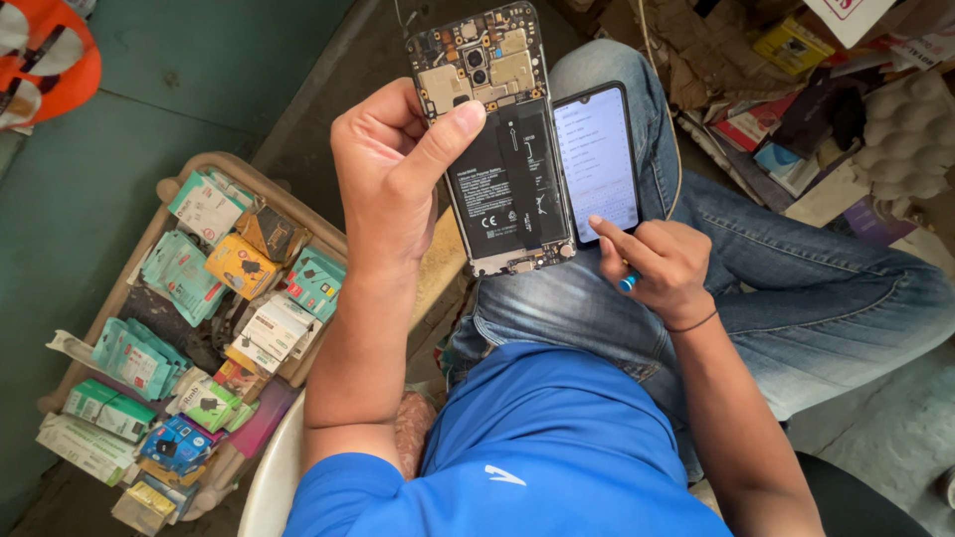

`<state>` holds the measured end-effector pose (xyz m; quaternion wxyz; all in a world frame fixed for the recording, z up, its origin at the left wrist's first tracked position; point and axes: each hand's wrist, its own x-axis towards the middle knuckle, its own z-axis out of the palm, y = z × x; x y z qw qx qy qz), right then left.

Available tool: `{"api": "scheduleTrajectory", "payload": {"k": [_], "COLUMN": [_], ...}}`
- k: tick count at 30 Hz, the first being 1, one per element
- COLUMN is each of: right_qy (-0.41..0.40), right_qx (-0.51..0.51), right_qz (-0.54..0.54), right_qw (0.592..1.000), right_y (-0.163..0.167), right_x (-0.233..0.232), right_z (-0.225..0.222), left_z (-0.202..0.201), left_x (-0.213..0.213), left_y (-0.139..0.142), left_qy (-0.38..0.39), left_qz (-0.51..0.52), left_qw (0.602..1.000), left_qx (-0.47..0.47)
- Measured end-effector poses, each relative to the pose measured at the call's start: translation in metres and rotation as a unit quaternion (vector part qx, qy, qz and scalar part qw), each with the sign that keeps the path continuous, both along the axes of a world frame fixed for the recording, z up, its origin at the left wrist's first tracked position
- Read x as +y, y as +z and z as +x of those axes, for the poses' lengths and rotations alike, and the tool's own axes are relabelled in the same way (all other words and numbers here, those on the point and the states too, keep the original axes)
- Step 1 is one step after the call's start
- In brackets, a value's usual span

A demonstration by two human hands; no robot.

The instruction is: The person sits on a chair holding a disassembled smartphone with its back cover removed, exposing the battery and internal board. They tap and swipe on a second phone's screen, then use a blue screwdriver to pry and work around the battery of the disassembled phone, reach up to a shelf for an item, and continue prying at the battery edge by hand.

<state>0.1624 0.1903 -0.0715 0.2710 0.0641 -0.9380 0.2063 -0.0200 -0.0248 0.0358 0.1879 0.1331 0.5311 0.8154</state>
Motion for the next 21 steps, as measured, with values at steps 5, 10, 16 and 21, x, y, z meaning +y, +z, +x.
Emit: {"api": "scheduleTrajectory", "payload": {"k": [5, 10, 16, 21], "right_qy": [0.004, -0.004, 0.008, -0.04], "right_qx": [-0.013, -0.023, 0.002, 0.003], "right_qz": [-0.004, 0.009, -0.009, -0.02], "right_qw": [1.0, 1.0, 1.0, 0.999], "right_y": [0.004, 0.004, 0.0, -0.004], "right_x": [-0.004, -0.005, -0.002, 0.005], "right_z": [-0.005, -0.008, -0.002, 0.005], "left_z": [0.0, 0.0, 0.0, 0.001], "left_x": [0.0, 0.0, 0.0, 0.0], "left_y": [-0.001, -0.001, -0.001, 0.0], "left_qy": [-0.001, -0.001, 0.0, 0.0], "left_qz": [0.004, 0.005, 0.002, 0.002], "left_qw": [1.0, 1.0, 1.0, 1.0], "left_qx": [-0.004, -0.001, -0.004, -0.005]}}
